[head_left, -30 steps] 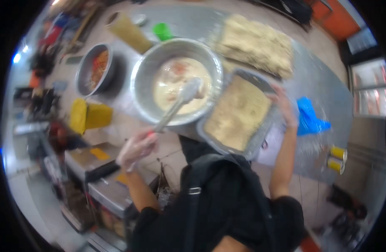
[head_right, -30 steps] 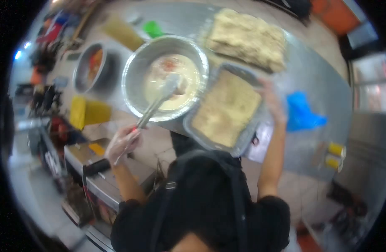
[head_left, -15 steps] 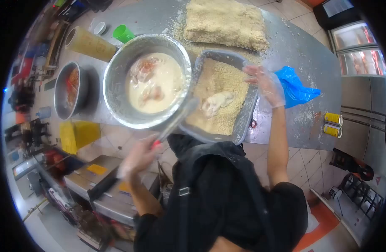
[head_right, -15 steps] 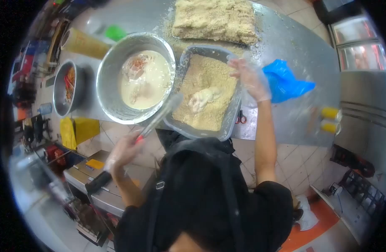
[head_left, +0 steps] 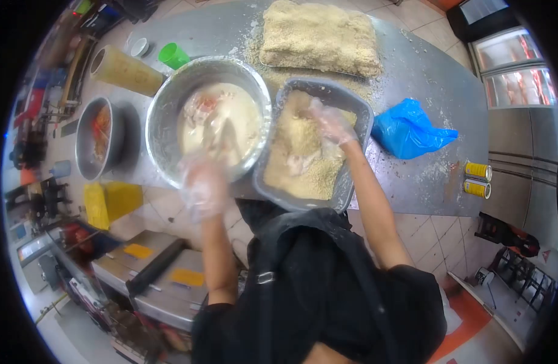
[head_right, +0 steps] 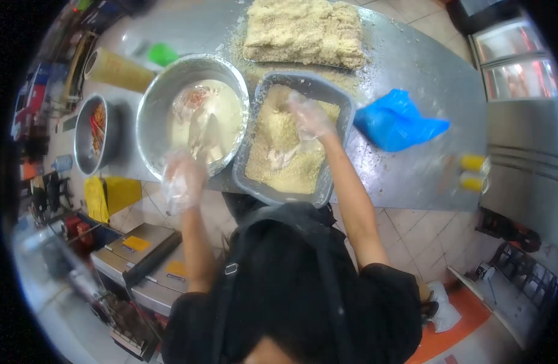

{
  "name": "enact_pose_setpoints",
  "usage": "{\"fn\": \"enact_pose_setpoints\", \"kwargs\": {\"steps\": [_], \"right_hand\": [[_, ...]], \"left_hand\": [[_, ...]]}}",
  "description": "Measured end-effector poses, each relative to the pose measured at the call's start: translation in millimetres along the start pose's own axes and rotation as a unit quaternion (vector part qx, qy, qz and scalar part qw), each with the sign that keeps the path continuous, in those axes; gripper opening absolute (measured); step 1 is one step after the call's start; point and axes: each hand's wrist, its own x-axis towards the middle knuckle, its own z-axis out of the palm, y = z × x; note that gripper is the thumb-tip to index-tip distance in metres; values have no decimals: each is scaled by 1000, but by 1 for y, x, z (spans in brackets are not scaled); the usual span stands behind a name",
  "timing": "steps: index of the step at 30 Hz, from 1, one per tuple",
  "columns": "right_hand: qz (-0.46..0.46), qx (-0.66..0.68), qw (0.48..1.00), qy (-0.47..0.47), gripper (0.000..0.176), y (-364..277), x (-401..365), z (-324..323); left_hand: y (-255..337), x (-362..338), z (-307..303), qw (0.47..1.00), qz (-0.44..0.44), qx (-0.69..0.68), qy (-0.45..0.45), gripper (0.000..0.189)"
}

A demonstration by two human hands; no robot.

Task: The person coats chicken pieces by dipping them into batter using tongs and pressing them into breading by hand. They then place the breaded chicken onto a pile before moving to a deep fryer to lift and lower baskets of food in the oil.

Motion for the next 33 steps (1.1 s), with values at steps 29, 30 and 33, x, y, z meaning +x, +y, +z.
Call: {"fn": "enact_pose_setpoints", "kwargs": {"steps": [29,30,33], "right_hand": [[-97,-305,943,95,53,-17,-25,56],[-83,-316,943,67,54,-19,-24,56],[-77,-295,948,87,59,-28,-27,83]], "left_hand": [[90,-52,34,945,138,-291,-50,31],[87,-55,30,936,132,-324,-35,28],[76,-57,28,913,93,-394,-39,28]]}}
